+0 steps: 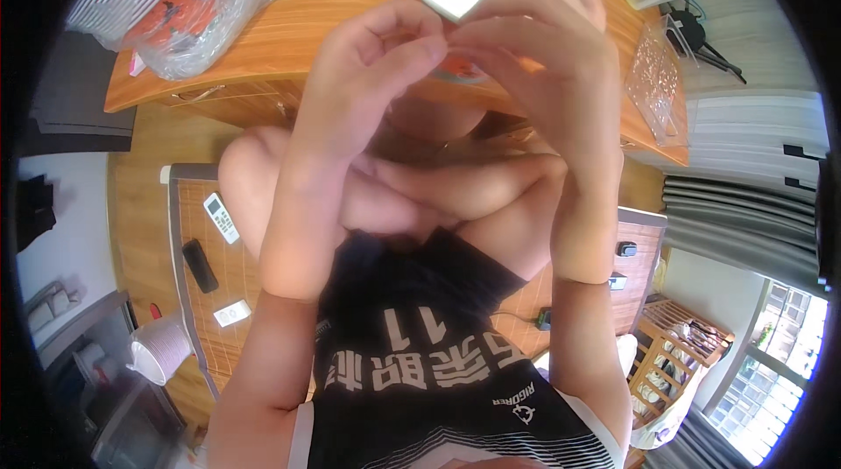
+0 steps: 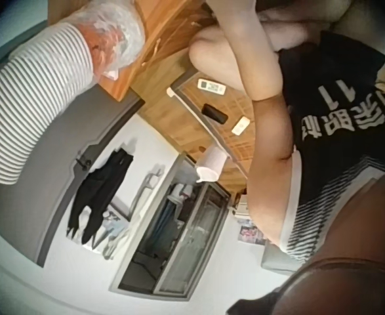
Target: Packaging paper bowls by securing them with rubber bands.
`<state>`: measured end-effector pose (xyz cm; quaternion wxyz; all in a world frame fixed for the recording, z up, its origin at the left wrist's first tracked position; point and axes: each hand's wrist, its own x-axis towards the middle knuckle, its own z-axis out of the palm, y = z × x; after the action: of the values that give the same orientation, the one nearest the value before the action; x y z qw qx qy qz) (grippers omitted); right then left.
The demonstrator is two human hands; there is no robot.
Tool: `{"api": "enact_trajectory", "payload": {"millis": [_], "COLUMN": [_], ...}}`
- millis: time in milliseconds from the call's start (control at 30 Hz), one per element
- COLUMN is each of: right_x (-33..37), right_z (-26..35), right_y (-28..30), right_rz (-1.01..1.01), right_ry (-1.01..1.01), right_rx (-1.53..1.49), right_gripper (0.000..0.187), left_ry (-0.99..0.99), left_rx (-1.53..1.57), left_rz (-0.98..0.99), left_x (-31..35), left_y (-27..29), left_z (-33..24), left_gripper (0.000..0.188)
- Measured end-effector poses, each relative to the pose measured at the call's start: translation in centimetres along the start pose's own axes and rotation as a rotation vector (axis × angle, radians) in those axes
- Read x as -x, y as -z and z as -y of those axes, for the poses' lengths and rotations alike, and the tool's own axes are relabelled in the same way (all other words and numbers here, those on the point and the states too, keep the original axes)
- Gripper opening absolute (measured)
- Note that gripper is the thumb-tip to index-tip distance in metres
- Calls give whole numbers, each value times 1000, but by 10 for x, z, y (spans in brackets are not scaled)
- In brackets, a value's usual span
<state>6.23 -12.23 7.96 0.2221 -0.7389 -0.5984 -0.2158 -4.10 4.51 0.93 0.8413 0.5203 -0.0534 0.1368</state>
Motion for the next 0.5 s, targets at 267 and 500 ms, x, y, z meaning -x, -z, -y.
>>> {"api": "enact_trajectory", "payload": {"millis": [267,500], "right_x": [5,29], "right_z": [-2,-18], "right_y": [-5,-10], "right_rz": [-31,-52], "right_ry": [41,-141], "right_rx": [7,-62], "right_gripper": [22,29], "left_ry": [93,41], "left_rx": [-36,-459], "left_rz": [3,-15], "left_x": [5,17], "left_y": [3,3], "left_z": [-6,-45], "left_gripper": [12,24]}}
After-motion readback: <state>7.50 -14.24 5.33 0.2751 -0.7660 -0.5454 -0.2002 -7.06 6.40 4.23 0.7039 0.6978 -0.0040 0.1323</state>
